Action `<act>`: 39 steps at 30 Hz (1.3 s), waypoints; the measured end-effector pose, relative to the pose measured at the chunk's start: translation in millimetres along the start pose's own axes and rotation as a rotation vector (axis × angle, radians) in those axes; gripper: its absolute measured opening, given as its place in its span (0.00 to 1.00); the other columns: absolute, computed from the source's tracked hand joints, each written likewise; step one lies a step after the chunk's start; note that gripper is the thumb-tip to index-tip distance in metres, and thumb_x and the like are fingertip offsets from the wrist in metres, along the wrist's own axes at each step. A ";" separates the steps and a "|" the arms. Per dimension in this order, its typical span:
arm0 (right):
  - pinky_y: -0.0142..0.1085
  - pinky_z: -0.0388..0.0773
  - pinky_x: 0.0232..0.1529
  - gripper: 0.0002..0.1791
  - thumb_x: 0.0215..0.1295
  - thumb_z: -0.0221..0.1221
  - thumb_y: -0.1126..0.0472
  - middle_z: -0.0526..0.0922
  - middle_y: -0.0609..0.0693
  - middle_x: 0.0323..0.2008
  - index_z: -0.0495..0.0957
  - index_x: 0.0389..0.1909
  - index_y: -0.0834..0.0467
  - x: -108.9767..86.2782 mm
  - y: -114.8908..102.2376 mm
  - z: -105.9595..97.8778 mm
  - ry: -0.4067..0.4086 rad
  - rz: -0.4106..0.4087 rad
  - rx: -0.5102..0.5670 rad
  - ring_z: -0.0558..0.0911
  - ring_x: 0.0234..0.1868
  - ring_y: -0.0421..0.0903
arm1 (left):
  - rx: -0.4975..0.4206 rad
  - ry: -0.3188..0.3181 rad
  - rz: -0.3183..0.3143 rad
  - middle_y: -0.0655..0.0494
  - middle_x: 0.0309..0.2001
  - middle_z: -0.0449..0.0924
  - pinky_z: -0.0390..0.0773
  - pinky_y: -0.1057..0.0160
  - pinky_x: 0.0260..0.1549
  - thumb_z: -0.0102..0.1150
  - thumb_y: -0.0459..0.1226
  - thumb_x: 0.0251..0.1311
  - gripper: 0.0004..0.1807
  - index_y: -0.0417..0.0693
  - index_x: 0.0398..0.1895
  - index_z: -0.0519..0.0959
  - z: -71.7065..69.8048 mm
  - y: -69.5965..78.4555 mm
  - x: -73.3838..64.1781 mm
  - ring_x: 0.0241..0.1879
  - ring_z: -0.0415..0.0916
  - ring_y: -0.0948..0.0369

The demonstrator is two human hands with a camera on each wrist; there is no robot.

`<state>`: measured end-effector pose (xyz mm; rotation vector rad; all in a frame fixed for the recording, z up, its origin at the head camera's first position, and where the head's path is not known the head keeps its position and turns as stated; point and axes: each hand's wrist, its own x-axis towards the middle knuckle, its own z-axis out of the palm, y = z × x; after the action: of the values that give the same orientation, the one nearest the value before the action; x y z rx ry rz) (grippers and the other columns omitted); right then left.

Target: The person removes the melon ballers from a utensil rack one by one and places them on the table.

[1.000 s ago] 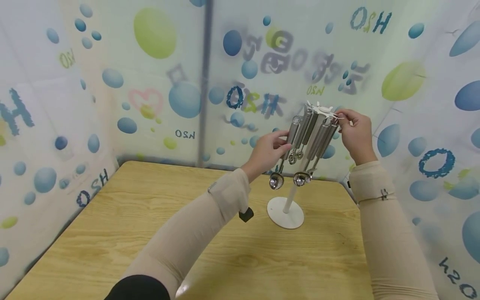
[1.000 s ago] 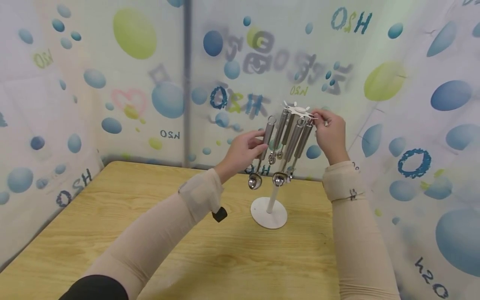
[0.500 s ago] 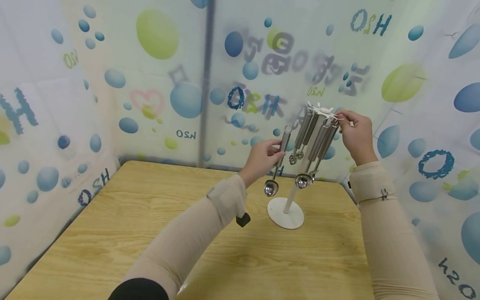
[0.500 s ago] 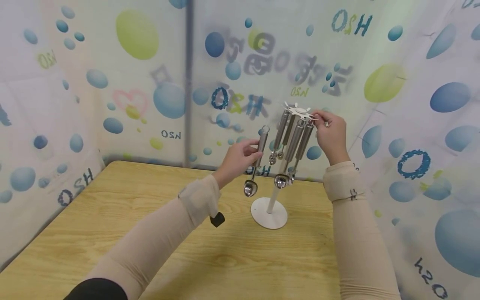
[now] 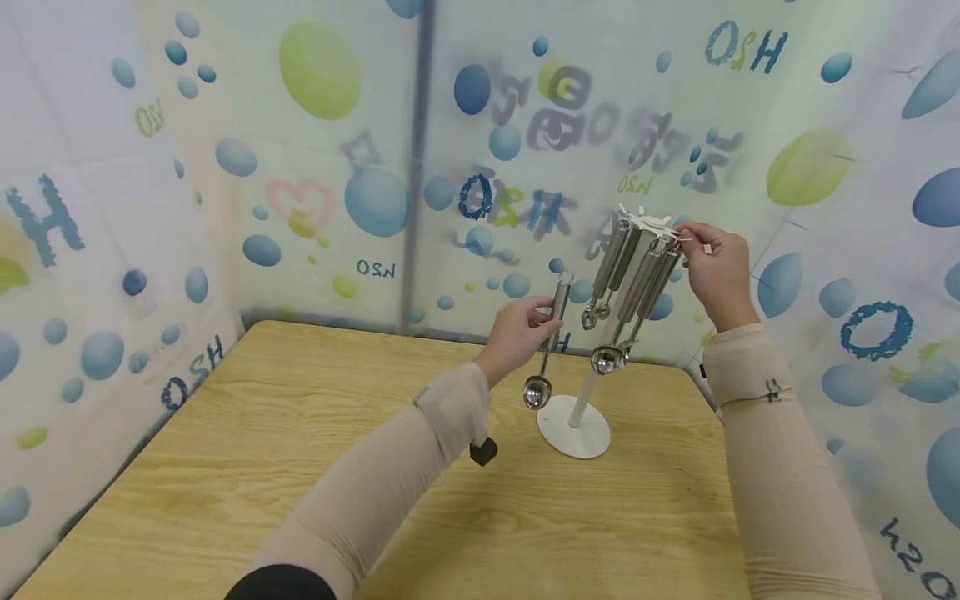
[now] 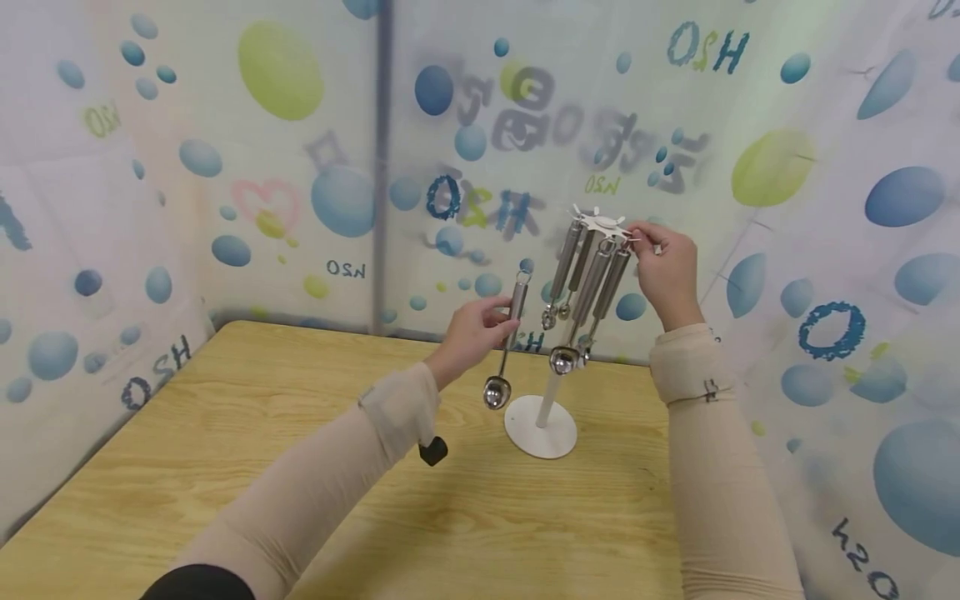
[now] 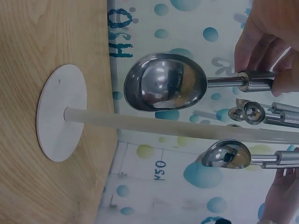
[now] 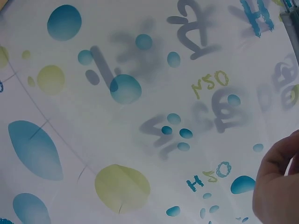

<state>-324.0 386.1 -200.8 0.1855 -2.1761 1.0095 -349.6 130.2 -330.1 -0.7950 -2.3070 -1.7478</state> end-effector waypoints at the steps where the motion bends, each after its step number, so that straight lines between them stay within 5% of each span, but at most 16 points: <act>1: 0.26 0.76 0.39 0.18 0.79 0.52 0.57 0.78 0.32 0.33 0.83 0.51 0.67 -0.2 -0.1 -0.5 0.001 0.001 -0.002 0.76 0.38 0.40 | -0.003 0.002 -0.004 0.48 0.47 0.87 0.85 0.63 0.38 0.62 0.38 0.71 0.22 0.45 0.66 0.77 0.4 -2.0 -0.3 0.44 0.85 0.55; 31: 0.22 0.74 0.36 0.17 0.79 0.52 0.57 0.78 0.31 0.31 0.83 0.49 0.67 0.8 2.1 0.2 0.006 -0.008 0.011 0.77 0.38 0.41 | -0.162 0.015 -0.256 0.46 0.45 0.81 0.86 0.62 0.34 0.63 0.33 0.69 0.16 0.38 0.57 0.79 10.3 -63.7 -16.5 0.40 0.83 0.55; 39: 0.23 0.75 0.38 0.18 0.79 0.52 0.56 0.79 0.34 0.33 0.83 0.52 0.66 0.5 1.7 0.0 -0.008 0.016 0.023 0.75 0.36 0.37 | -0.199 0.023 -0.379 0.45 0.45 0.80 0.87 0.60 0.36 0.63 0.34 0.69 0.19 0.38 0.61 0.77 15.2 -80.6 -20.6 0.39 0.84 0.55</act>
<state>-325.1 387.3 -201.5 0.1835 -2.1771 1.0445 -368.2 122.7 -412.3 -0.3729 -2.4175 -2.1518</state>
